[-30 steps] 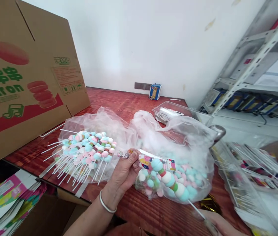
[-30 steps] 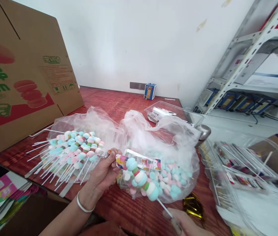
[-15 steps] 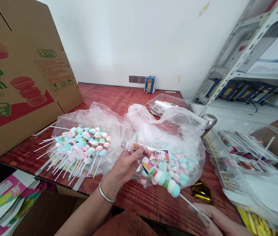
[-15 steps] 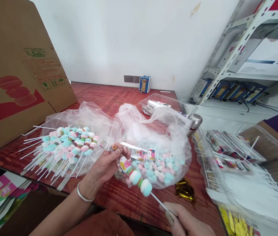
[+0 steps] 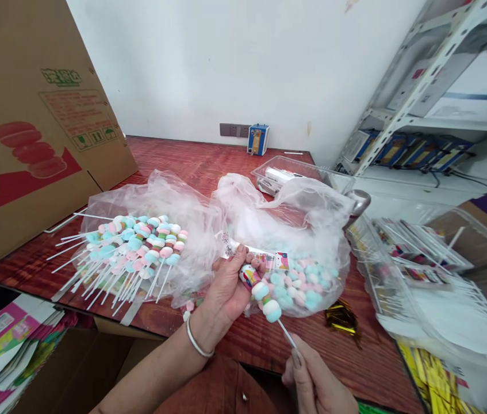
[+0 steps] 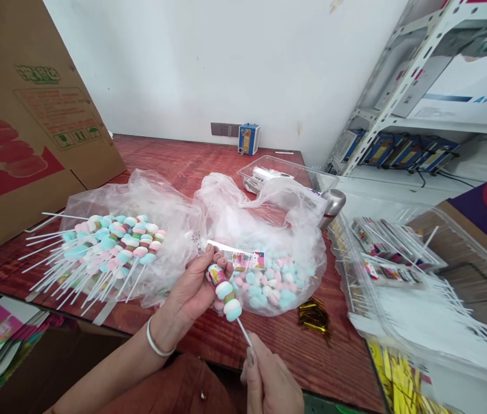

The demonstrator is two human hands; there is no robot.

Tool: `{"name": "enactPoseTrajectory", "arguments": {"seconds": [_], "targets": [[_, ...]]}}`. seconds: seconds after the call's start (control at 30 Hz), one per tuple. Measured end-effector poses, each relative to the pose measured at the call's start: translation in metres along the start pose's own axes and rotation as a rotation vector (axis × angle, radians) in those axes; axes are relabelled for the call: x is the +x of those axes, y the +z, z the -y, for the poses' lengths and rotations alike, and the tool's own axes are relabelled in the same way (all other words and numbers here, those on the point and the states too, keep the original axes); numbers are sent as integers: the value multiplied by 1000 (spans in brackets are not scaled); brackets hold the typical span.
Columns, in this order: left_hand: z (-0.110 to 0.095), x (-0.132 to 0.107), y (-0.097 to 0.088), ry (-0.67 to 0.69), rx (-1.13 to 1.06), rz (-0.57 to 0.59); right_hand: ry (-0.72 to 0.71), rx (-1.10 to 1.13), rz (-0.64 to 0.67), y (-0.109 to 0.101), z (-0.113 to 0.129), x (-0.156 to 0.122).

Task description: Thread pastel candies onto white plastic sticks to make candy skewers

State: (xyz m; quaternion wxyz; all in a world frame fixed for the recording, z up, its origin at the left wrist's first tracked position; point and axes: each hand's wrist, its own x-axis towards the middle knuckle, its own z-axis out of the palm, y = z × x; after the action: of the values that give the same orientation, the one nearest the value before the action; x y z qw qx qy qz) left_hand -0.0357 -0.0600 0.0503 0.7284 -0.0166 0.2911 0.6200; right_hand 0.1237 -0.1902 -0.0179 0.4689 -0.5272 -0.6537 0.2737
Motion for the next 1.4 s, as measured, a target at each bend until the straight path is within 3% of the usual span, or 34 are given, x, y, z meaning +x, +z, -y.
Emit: {"name": "enactPoseTrajectory", "arguments": {"seconds": [0.07,0.13,0.2,0.27,0.33,0.43,0.5,0.57,0.63,0.77,0.87,1.0,1.1,1.27,1.4], "targets": [[4,1,-1,1,-1,7,-320,-295,-26,-5,-8,5],[7,1,-2,10,-2,7,-513,-514,-64,-7,-12,11],[10,2,-3,4,0,16,-563,-632,-147,-5,-13,15],[12,2,-3,-31,-2,34,-521,-581,-203,0,-11,15],[14,3,-4,-62,-8,57,-310,-325,-156,6,-6,12],[16,5,-5,-90,-18,119,286,334,30,8,4,9],[17,7,-8,-131,-28,177,591,779,118,7,11,10],[18,9,-12,-180,-36,231,723,1103,187,5,16,12],[20,12,-16,-206,-39,271,782,1259,239,5,20,13],[25,16,-20,-182,-20,284,824,1178,202,11,21,15],[29,19,-19,-154,30,251,683,775,137,14,16,19],[33,19,-9,-147,66,174,147,-92,-7,14,5,27],[34,19,-3,-144,65,143,-213,-530,-124,14,-1,33],[35,23,2,-167,101,84,-405,-772,-147,14,-6,39],[34,26,4,-212,102,52,-405,-680,-115,16,-10,42]]}}
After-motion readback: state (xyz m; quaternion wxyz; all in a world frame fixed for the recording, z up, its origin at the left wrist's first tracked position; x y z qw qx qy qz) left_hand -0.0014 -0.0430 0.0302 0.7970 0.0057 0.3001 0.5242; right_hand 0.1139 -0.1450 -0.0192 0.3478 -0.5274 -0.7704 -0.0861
